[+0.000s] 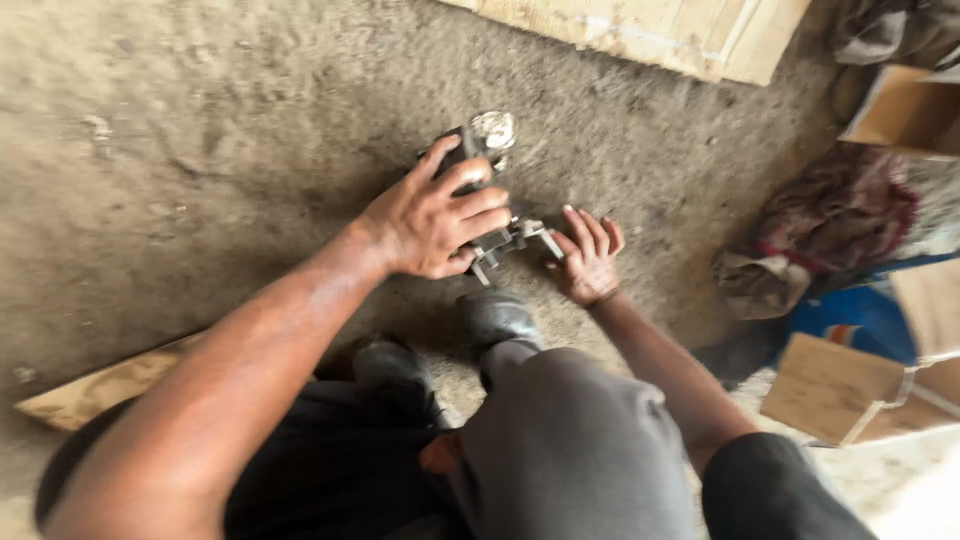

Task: The person sits on the floor and uses a wrench to tighten or loosen bolts on a metal mechanical part. They repeatedly adjust the part's position and apply force with the wrench throughout the clip.

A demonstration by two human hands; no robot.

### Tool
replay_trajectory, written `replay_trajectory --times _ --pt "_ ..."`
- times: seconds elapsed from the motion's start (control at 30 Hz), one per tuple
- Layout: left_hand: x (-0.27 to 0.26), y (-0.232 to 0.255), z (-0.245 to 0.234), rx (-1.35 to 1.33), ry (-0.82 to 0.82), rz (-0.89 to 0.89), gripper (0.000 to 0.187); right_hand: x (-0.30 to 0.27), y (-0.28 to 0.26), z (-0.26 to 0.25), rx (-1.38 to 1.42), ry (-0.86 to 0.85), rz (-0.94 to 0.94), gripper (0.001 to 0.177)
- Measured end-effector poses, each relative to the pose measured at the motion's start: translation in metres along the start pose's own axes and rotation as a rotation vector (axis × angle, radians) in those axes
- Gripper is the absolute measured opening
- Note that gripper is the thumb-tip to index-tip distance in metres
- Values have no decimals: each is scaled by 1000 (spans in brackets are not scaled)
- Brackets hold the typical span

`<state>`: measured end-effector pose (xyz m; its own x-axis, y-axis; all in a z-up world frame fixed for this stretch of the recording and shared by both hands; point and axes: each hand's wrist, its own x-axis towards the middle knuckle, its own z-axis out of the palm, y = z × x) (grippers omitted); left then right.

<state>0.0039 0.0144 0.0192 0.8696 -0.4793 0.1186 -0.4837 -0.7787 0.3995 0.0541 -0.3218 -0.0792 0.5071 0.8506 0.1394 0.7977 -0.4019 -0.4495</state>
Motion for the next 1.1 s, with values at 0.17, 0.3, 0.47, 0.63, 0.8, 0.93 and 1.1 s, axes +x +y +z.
replay_trajectory --times 0.17,0.3,0.47,0.63,0.8,0.93,1.1 --pt "11 3 -18 47 34 -11 64 -2 -3 -20 -50 7 -26 70" --pt "-4 19 -2 47 -2 -8 65 16 -14 -33 75 -166 -16 63" --pt "0 2 22 219 3 -14 69 68 -22 -38 -12 162 -55 56" --pt "-6 1 36 209 27 -14 73 76 -54 -94 260 -258 610 33" --pt "0 4 22 301 76 -35 79 116 -81 -125 206 -556 499 39" --pt "-1 6 21 289 1 -44 77 148 -92 -130 147 -754 609 40" --pt "-1 5 21 289 9 -23 76 147 -89 -122 -44 -882 451 40"
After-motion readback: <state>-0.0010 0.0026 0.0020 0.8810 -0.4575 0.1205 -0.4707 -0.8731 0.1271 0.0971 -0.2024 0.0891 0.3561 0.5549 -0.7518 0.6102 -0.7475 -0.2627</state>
